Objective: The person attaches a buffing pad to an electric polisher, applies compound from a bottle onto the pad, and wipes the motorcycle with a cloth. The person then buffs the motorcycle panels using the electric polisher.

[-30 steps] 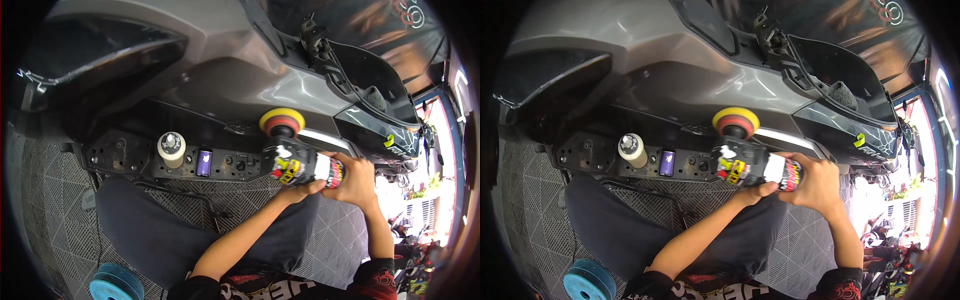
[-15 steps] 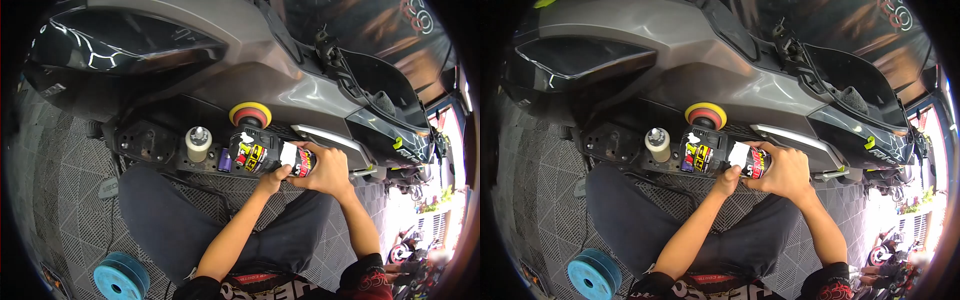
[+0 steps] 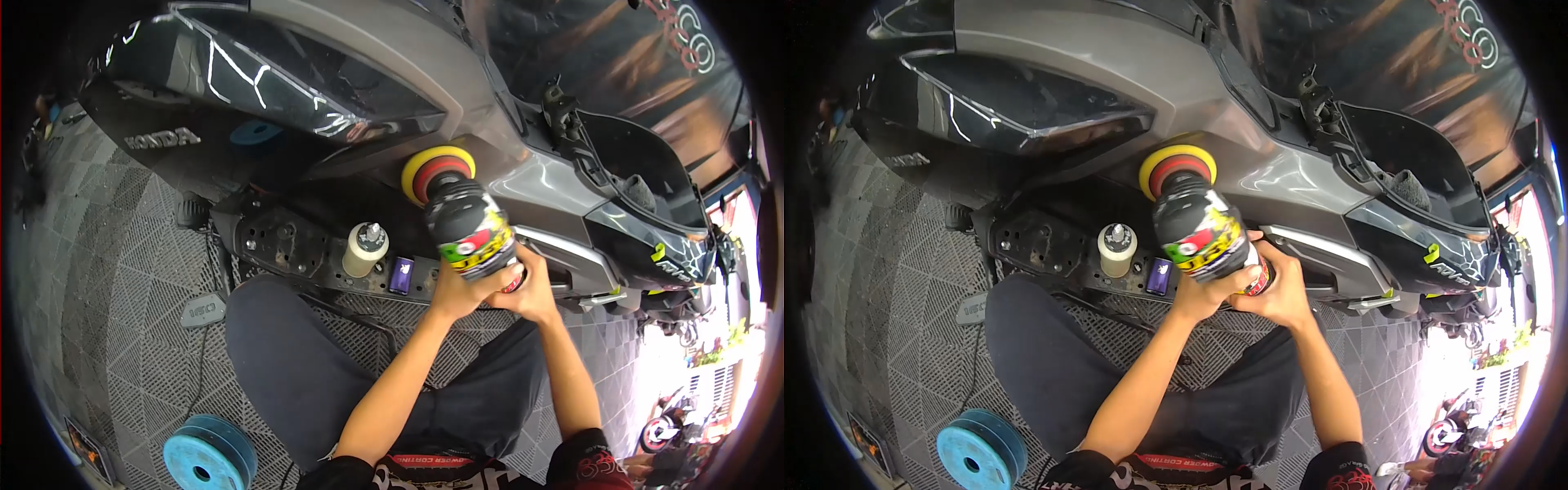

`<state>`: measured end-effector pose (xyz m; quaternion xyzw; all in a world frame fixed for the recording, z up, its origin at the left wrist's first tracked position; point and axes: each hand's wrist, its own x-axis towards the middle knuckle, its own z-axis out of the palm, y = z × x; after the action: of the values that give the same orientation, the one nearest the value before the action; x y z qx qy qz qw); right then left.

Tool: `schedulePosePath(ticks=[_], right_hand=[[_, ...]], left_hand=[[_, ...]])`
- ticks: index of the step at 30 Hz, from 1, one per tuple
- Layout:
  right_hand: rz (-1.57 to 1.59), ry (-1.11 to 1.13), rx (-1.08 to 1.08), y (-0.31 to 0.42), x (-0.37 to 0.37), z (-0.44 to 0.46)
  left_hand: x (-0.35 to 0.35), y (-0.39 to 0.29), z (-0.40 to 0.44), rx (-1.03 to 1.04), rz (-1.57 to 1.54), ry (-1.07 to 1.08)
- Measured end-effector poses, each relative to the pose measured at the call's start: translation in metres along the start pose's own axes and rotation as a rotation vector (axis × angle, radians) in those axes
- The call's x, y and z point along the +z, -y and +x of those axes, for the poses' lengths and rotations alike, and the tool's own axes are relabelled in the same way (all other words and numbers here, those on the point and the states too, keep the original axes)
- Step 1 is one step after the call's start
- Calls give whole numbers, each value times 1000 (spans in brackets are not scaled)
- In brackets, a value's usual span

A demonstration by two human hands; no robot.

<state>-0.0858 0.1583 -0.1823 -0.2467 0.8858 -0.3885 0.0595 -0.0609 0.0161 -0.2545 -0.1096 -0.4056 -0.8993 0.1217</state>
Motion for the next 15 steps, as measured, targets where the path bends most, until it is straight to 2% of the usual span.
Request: schedulePosePath(ticks=[2, 3, 4, 5, 6, 8, 10, 15], right_hand=[[309, -150, -41, 4, 29, -7], [325, -160, -109, -11, 43, -10], [469, -281, -184, -28, 69, -16], [594, -321, -188, -38, 91, -15], [697, -323, -171, -42, 110, -12], [890, -290, -129, -41, 152, -11], [1077, -215, -81, -28, 193, -12], [1439, -6, -53, 15, 267, -11]], left_hand=[[2, -25, -1, 25, 222, -32], [2, -33, -1, 74, 291, -32], [1, -41, -2, 117, 365, -29], [3, -49, -4, 145, 407, -97], [3, -68, -7, 149, 470, -72], [-6, -95, -11, 103, 680, 25], [-4, -125, -11, -6, 872, 40], [-14, -146, -15, -73, 1271, 36]])
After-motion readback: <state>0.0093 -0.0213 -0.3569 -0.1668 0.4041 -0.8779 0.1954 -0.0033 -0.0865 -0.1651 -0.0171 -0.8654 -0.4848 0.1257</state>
